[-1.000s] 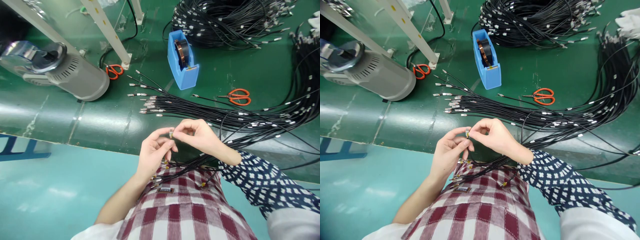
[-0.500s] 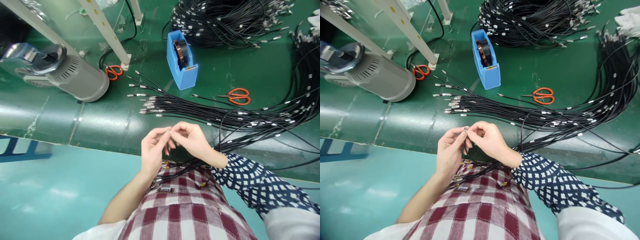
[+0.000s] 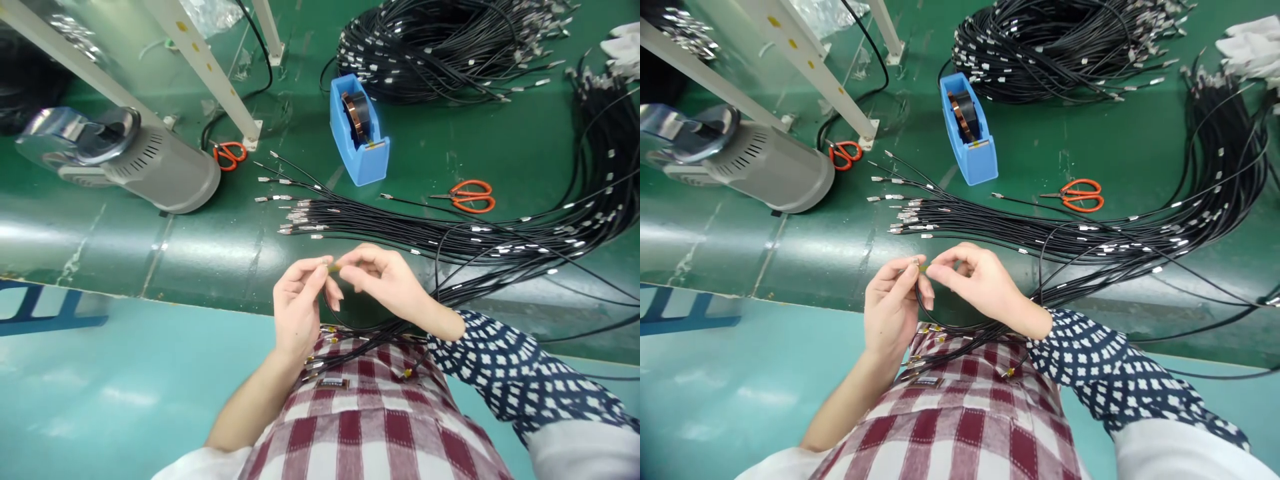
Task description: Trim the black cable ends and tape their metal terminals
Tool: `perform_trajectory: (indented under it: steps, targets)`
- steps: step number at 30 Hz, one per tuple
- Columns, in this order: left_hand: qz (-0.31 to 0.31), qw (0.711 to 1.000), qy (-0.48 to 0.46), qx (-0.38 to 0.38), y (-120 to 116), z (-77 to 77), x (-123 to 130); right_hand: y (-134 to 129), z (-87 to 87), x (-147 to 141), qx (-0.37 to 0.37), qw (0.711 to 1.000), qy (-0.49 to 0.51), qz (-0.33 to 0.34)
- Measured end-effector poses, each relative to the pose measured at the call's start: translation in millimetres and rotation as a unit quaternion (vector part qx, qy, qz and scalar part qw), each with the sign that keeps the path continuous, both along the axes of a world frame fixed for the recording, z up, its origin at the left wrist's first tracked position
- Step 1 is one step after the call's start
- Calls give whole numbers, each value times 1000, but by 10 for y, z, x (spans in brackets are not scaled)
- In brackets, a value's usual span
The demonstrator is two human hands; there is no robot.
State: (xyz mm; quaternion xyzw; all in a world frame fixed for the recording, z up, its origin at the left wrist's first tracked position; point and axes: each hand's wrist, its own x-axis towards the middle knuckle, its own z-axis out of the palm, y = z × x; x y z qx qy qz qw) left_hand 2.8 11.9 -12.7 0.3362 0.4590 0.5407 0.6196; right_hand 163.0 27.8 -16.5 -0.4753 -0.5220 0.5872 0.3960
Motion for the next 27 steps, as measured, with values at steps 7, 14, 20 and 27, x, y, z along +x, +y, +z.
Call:
perform_trajectory:
  steps: [7, 14, 20, 27]
  targets:
    - [-31, 999, -25, -3, -22, -1, 7, 31, 53, -138, -69, 992, 102, 3]
    - [-71, 994, -47, -65, -39, -30, -91, -7, 30, -118, -56, 995, 85, -11]
    - [-86, 986, -78, -124, -55, -27, -70, -2, 28, -115, -54, 993, 104, -9]
    - [-85, 987, -96, -101, -89, -77, 0, 0, 58, -106, -80, 991, 106, -22]
